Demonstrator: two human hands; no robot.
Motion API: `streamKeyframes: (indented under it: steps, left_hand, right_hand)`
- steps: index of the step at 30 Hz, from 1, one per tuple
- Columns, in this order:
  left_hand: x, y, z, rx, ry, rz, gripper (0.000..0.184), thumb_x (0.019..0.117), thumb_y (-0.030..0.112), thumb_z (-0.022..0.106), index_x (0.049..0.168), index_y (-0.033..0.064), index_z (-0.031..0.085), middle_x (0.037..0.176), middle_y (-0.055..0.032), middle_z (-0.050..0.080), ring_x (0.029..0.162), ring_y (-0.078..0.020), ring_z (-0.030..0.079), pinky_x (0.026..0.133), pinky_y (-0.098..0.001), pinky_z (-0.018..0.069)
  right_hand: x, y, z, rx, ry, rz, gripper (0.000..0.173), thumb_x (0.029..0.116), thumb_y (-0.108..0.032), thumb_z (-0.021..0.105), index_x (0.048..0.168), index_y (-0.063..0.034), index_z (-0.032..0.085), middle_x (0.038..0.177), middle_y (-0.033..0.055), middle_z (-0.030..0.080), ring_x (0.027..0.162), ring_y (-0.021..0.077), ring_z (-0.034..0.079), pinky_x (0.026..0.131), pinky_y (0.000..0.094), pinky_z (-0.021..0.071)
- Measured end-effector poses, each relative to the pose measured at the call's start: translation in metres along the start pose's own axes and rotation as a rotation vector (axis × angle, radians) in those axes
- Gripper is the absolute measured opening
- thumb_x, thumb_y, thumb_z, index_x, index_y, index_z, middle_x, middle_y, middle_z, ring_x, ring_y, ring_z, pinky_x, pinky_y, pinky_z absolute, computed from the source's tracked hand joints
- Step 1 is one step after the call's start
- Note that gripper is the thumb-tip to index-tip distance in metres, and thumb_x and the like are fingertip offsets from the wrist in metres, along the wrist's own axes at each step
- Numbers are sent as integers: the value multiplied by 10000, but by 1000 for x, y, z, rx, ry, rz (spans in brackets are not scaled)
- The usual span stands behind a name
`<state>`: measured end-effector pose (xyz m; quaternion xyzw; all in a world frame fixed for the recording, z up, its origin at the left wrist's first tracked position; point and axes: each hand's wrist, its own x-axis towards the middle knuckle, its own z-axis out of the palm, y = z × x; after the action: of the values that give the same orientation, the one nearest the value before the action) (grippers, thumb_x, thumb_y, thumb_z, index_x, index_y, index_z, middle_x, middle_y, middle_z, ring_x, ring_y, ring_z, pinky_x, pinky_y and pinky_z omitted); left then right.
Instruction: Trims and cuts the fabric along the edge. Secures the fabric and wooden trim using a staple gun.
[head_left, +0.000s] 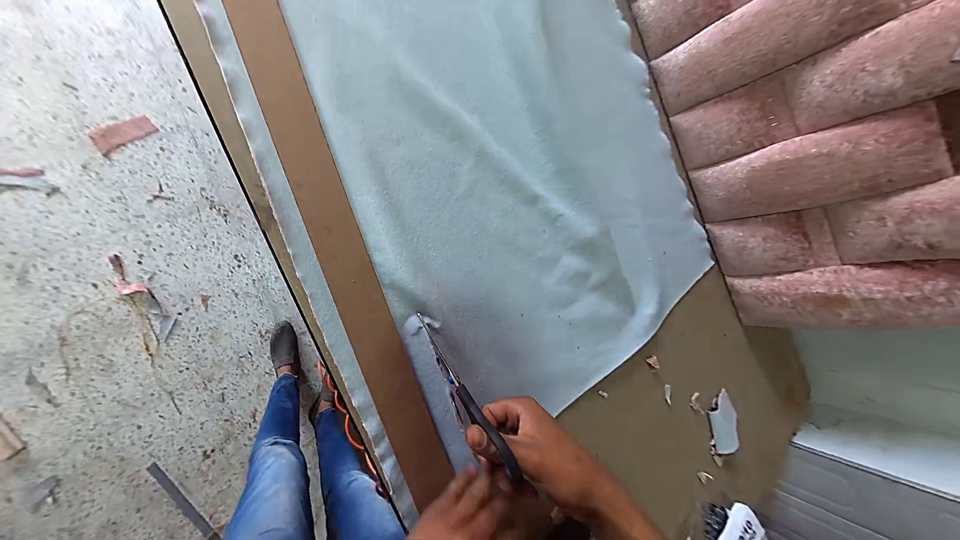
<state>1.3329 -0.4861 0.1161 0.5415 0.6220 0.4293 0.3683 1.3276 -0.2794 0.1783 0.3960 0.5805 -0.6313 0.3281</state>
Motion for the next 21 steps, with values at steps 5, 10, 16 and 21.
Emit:
streamKeyframes:
  steps: [5,10,16,21]
  left_hand:
    - [46,-49,-74,573,-94,273,438,1009,347,569,1322,46,627,1490,-146,558,1509,-335,362,1261,-554,231]
    - [74,-62,-93,669,-125,33,852,1004,558,470,1599,-21,280,1704,-206,172,1586,-373,138,1245,-647,158]
    - [73,-72,-82,687,-115,77,884,1001,617,423,1609,-7,270,1704,-212,166,1588,-371,132,1249,-637,163]
    - [74,-77,-84,718,-115,114,827,1019,523,421,1608,-31,249,1698,-236,156,1585,-389,132,1248,-630,162]
  right_hand:
    - [-11,-25,-5,-70,-67,38,463,939,-541,689,848,-87,668,722,73,694,487,133,593,417,264,454]
    - [-11,-15,-1,-42,-47,56,488,893,-576,730,829,-99,651,729,52,689,502,108,580,439,249,441]
    - [8,5,1,-38,26,6,552,785,-637,802,789,-109,643,647,22,629,534,122,594,510,292,499]
    - [15,12,9,-19,90,-76,547,775,-633,809,795,-116,633,652,-13,593,560,99,563,537,293,483]
